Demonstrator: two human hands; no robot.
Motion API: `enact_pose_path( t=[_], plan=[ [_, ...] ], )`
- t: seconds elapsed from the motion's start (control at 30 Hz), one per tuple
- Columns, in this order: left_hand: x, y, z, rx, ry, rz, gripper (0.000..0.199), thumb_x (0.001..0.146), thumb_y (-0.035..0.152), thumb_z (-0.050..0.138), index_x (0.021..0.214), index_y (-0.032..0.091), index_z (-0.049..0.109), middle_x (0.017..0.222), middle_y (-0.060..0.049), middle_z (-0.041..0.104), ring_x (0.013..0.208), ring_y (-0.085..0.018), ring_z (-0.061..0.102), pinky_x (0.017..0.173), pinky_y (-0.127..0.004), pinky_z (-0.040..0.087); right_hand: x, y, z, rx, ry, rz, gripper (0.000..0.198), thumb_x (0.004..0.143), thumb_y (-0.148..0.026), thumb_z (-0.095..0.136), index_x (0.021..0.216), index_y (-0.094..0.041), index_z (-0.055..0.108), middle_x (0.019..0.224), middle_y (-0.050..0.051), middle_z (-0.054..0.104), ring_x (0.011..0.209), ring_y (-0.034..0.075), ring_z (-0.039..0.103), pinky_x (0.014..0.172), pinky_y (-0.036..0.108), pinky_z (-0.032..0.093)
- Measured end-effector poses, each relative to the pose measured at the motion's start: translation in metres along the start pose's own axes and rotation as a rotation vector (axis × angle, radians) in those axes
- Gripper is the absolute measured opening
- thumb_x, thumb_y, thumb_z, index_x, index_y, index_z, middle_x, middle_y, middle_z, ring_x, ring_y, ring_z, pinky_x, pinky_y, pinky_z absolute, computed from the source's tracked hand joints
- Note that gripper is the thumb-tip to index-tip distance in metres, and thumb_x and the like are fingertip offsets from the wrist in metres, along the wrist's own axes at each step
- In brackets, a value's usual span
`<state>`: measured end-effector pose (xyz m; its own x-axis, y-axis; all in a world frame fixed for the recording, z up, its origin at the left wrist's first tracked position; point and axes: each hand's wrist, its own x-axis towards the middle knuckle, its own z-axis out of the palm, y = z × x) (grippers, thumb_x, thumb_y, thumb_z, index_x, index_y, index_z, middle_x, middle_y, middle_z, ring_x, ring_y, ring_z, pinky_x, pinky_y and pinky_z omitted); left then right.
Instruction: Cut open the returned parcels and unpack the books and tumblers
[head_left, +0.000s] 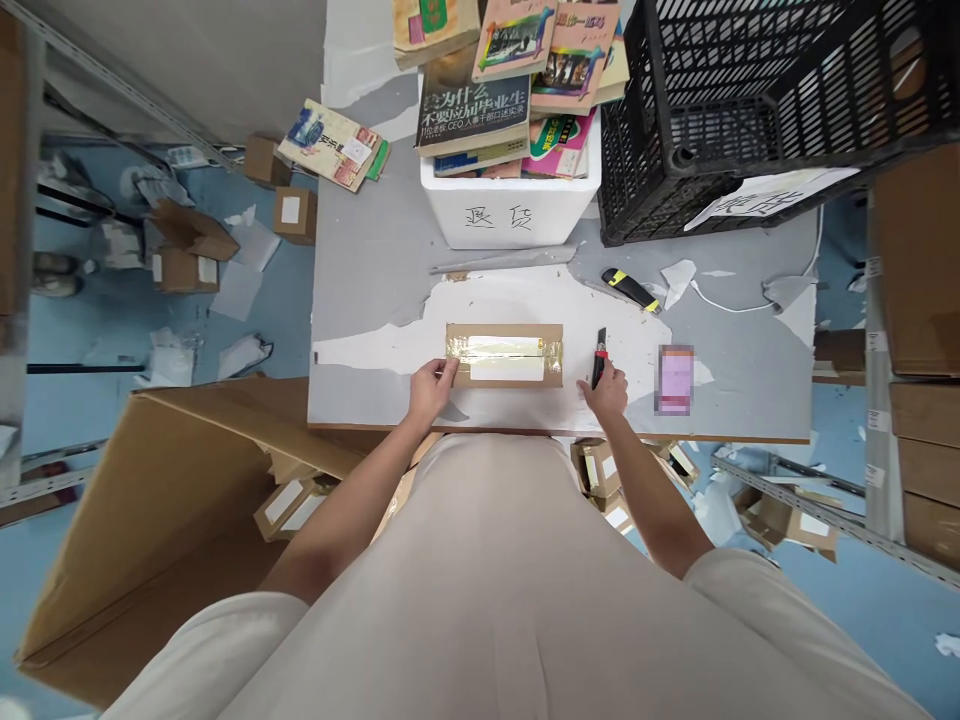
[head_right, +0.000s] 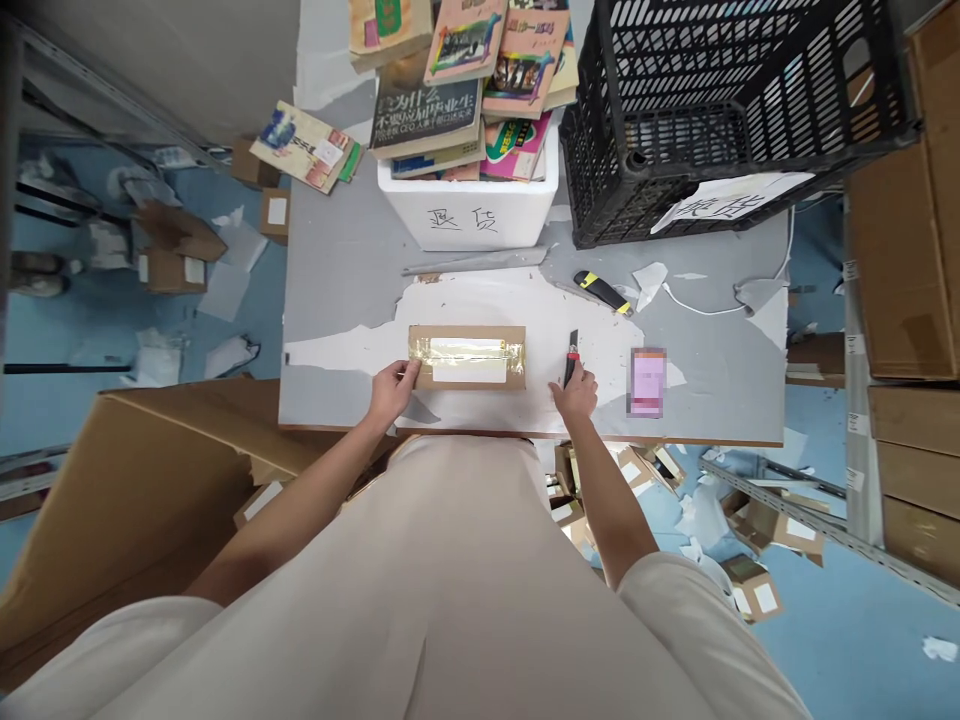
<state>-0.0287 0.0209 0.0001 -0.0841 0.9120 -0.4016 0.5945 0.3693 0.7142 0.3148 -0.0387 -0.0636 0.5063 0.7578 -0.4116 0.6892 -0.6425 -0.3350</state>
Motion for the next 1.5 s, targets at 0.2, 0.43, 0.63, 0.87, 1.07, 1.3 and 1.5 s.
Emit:
enact_pose_path(
  t=[0.2,0.43,0.63,0.87,1.07,1.3,1.5],
  plan=[
    [-0.004,0.001,0.002,-0.007,-0.001,-0.015,0.049,0.088,0.059,0.043,0.089,0.017,0.068,0.084,-0.007,0.071,0.073,-0.019,0.062,0.072,-0.03,0.046,0.011,-0.004,-0.015,0.093,0.003,-0.09,0.064,0.084,-0.028,0.047,0.145,-0.014,0.032,0.119,0.02,0.05,0.111,0.035,0.052,0.095,0.055,0.041],
    [-0.024,-0.007,0.007,0.139,0.265,0.268,0.051,0.089,0.049,0.05,0.123,0.012,0.055,0.121,-0.019,0.058,0.11,-0.027,0.058,0.094,-0.043,0.046,-0.019,-0.095,-0.081,0.06,0.01,-0.717,0.064,0.092,-0.027,0.035,0.152,-0.015,0.016,0.126,0.017,0.05,0.116,0.028,0.05,0.095,0.043,0.045],
    [-0.033,-0.021,0.022,0.379,0.005,0.849,0.035,0.096,0.026,0.041,0.128,0.02,0.054,0.13,-0.015,0.059,0.132,-0.026,0.046,0.106,-0.049,0.04,-0.045,-0.165,-0.085,-0.462,-0.434,-1.172,0.069,0.092,-0.01,0.034,0.153,-0.036,0.014,0.124,0.008,0.057,0.096,0.021,0.061,0.074,0.029,0.046],
    [-0.026,-0.031,0.034,0.462,-0.012,0.892,0.043,0.098,0.018,0.034,0.14,0.016,0.043,0.141,-0.017,0.051,0.14,-0.025,0.036,0.109,-0.05,0.037,-0.047,-0.187,-0.079,-0.793,-0.472,-1.211,0.07,0.093,-0.007,0.031,0.152,-0.04,0.014,0.124,0.01,0.056,0.092,0.021,0.063,0.072,0.03,0.044],
    [-0.02,-0.033,0.036,0.433,0.005,0.867,0.044,0.098,0.018,0.035,0.141,0.017,0.043,0.139,-0.017,0.052,0.14,-0.024,0.036,0.111,-0.049,0.036,-0.059,-0.205,-0.083,-0.915,-0.467,-1.162,0.066,0.095,-0.011,0.027,0.152,-0.039,0.011,0.123,0.015,0.054,0.099,0.027,0.062,0.073,0.035,0.046],
    [-0.017,-0.035,0.038,0.449,0.003,0.86,0.044,0.098,0.019,0.034,0.141,0.017,0.043,0.14,-0.016,0.052,0.14,-0.024,0.036,0.112,-0.049,0.036,-0.061,-0.22,-0.082,-0.965,-0.494,-1.14,0.063,0.095,-0.014,0.027,0.153,-0.035,0.011,0.119,0.017,0.057,0.095,0.028,0.065,0.071,0.034,0.047],
    [-0.015,-0.036,0.04,0.466,0.009,0.887,0.042,0.097,0.013,0.032,0.136,0.016,0.049,0.138,-0.014,0.055,0.137,-0.024,0.04,0.111,-0.047,0.038,-0.046,-0.208,-0.088,-1.059,-0.533,-1.112,0.062,0.094,-0.013,0.03,0.152,-0.032,0.018,0.117,0.017,0.06,0.095,0.028,0.065,0.072,0.034,0.046]
  ],
)
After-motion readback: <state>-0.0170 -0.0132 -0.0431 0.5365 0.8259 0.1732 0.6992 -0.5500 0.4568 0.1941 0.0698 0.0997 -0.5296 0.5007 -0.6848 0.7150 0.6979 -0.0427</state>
